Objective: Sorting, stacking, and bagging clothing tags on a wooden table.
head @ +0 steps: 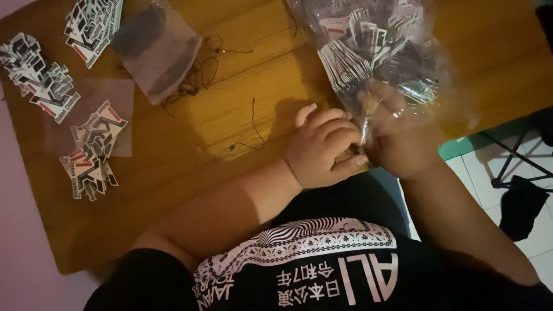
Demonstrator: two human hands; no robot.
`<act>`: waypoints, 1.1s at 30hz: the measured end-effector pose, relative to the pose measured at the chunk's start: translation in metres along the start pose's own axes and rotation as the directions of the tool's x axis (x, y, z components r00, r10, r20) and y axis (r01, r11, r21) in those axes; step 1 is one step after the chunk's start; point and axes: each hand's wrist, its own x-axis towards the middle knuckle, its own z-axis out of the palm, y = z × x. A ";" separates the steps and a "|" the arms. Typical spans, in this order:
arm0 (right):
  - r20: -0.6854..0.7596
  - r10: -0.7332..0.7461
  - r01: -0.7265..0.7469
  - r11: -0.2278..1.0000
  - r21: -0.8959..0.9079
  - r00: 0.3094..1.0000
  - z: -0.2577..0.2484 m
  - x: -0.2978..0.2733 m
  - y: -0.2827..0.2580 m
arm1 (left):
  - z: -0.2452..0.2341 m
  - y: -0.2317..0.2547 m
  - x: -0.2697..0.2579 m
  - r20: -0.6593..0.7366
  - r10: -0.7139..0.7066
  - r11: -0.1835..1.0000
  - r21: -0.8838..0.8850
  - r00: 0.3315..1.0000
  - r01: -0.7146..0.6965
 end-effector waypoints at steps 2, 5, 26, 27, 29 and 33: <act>-0.024 -0.057 0.062 0.966 0.251 0.998 -0.057 0.041 -0.009 | -0.007 0.005 0.003 0.099 0.021 0.996 0.089 0.995 -0.030; 0.230 -0.110 0.017 0.928 0.373 0.967 -0.044 0.008 0.004 | -0.017 0.010 0.007 0.254 -0.064 0.984 0.179 0.965 0.018; 0.877 0.254 -0.797 0.567 0.207 0.409 -0.076 0.045 0.042 | -0.145 -0.031 -0.017 0.030 -0.916 0.300 0.713 0.400 0.634; 0.877 0.254 -0.798 0.566 0.206 0.407 -0.070 0.033 0.045 | -0.146 -0.027 -0.013 0.031 -0.916 0.300 0.713 0.399 0.633; 0.703 0.390 -0.666 0.729 0.158 0.595 -0.058 0.010 0.050 | -0.151 -0.019 -0.003 0.039 -0.919 0.325 0.638 0.392 0.698; 0.176 0.219 -0.181 0.961 -0.208 0.960 -0.066 -0.005 0.037 | -0.146 -0.042 -0.026 -0.064 -0.819 0.413 0.623 0.570 0.664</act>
